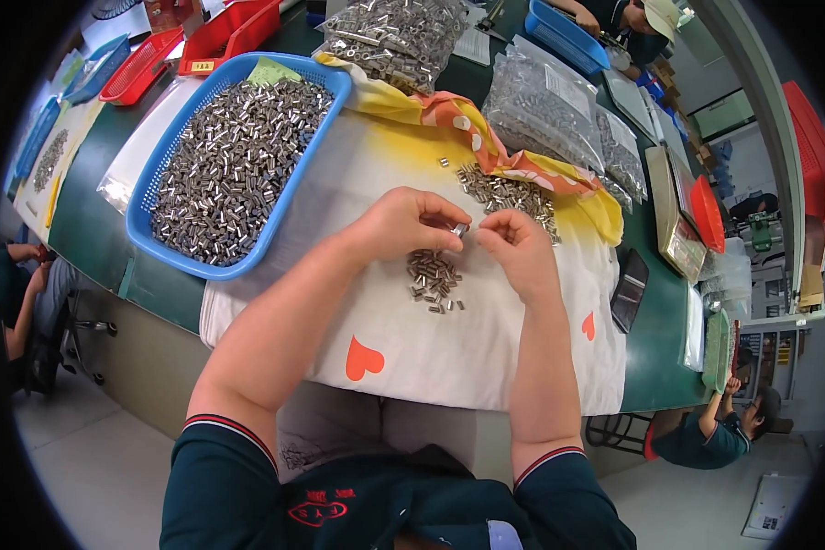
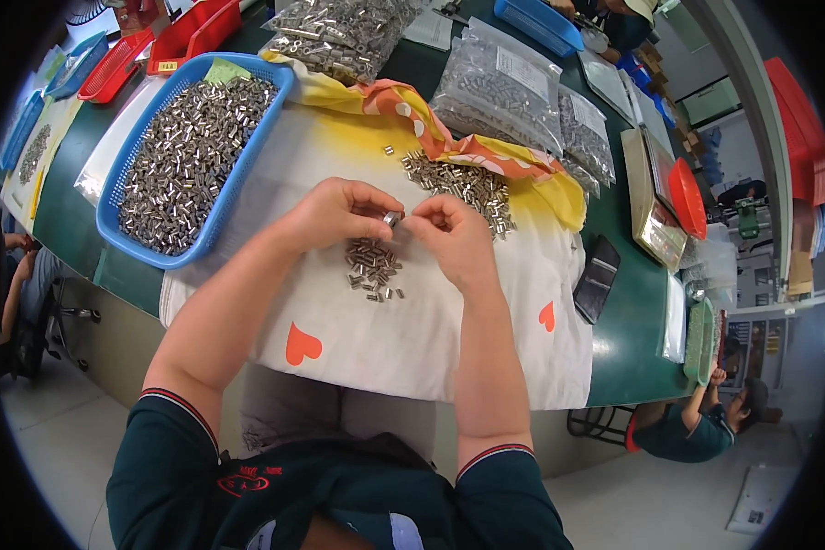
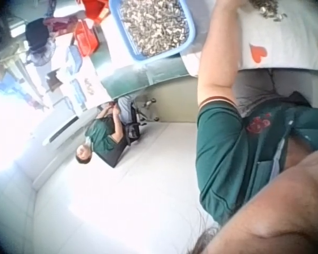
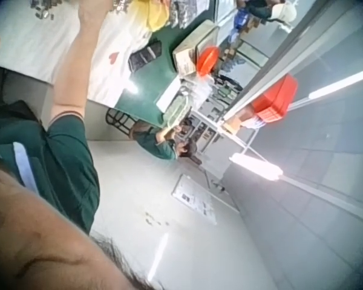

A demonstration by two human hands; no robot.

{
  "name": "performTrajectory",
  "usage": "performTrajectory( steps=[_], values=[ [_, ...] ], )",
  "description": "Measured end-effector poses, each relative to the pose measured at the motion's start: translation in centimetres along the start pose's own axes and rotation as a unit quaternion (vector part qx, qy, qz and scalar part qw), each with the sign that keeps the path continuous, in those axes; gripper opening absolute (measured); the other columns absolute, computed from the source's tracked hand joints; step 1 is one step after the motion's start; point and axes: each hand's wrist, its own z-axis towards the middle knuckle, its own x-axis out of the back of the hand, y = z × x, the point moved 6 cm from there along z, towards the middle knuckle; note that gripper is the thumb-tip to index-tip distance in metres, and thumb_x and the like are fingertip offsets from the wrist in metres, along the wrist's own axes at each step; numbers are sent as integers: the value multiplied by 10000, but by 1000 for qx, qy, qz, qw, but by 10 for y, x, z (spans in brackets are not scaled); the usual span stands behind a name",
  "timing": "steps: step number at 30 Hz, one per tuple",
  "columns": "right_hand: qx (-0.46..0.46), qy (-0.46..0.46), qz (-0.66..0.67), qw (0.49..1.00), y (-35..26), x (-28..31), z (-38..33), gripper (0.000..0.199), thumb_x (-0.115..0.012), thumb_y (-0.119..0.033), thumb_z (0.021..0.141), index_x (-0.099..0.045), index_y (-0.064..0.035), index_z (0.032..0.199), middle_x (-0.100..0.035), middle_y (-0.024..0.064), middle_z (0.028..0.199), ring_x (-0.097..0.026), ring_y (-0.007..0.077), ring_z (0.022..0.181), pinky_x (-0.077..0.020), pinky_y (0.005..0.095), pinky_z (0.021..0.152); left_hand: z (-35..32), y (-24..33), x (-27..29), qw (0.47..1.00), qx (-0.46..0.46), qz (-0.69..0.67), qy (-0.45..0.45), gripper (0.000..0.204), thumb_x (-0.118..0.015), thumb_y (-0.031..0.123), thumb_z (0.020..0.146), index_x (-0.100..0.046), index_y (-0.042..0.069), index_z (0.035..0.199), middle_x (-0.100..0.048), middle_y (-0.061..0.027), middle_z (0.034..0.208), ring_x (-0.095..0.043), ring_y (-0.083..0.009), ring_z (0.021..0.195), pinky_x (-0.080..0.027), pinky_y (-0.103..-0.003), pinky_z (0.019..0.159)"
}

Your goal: Assembling and sorting small metal components at a factory workstation.

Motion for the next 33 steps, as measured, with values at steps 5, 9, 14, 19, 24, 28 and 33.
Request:
performTrajectory(
  steps=[5,9,14,19,24,28,33],
  values=[
    [89,56,-180,978,-22,-11,37,142,-586,-140,759,-610,-32,848,-597,83,715,-570,181,650,-440,298,604,-8,7,-1,996,-15,84,-13,333,-712,103,682,-618,22,992,-644,-55,857,-585,-91,755,-474,-238,708],
    [272,75,-380,881,-25,-34,80,136,-572,-111,743,-628,-44,848,-607,106,771,-575,236,762,-438,354,687,-7,10,-9,992,-8,119,-49,329,-720,144,681,-627,25,973,-644,-49,824,-581,-89,731,-469,-229,694],
    [311,6,-478,822,-24,-57,93,129,-536,-73,705,-647,-58,770,-599,125,769,-548,272,822,-417,387,744,-11,13,-7,991,-6,121,-61,325,-723,138,683,-626,20,970,-638,-35,803,-563,-68,711,-462,-222,674],
    [284,-22,-530,799,-30,-58,92,87,-548,-60,668,-617,-33,713,-605,121,774,-557,277,789,-429,381,737,-12,13,-5,989,-10,134,-58,316,-723,143,683,-629,25,961,-634,-32,792,-559,-75,706,-461,-227,674],
    [237,-57,-583,775,-28,-49,88,48,-553,-64,649,-583,-26,649,-600,133,723,-564,278,754,-434,387,704,-11,16,-7,987,-10,145,-65,320,-720,150,686,-627,26,965,-635,-35,795,-562,-80,711,-461,-229,676],
    [202,-63,-609,765,-21,-36,78,48,-562,-65,647,-590,-28,663,-593,140,707,-565,282,742,-436,388,696,-10,15,-7,983,-30,168,-71,322,-720,148,685,-626,29,970,-636,-36,795,-565,-82,710,-461,-228,676],
    [217,-28,-601,769,-14,-15,65,60,-579,-76,658,-594,-29,692,-595,150,743,-567,277,765,-441,388,682,-11,15,-4,986,-15,151,-74,337,-722,188,668,-631,27,950,-642,-74,803,-595,-129,729,-472,-249,704]
  ],
)
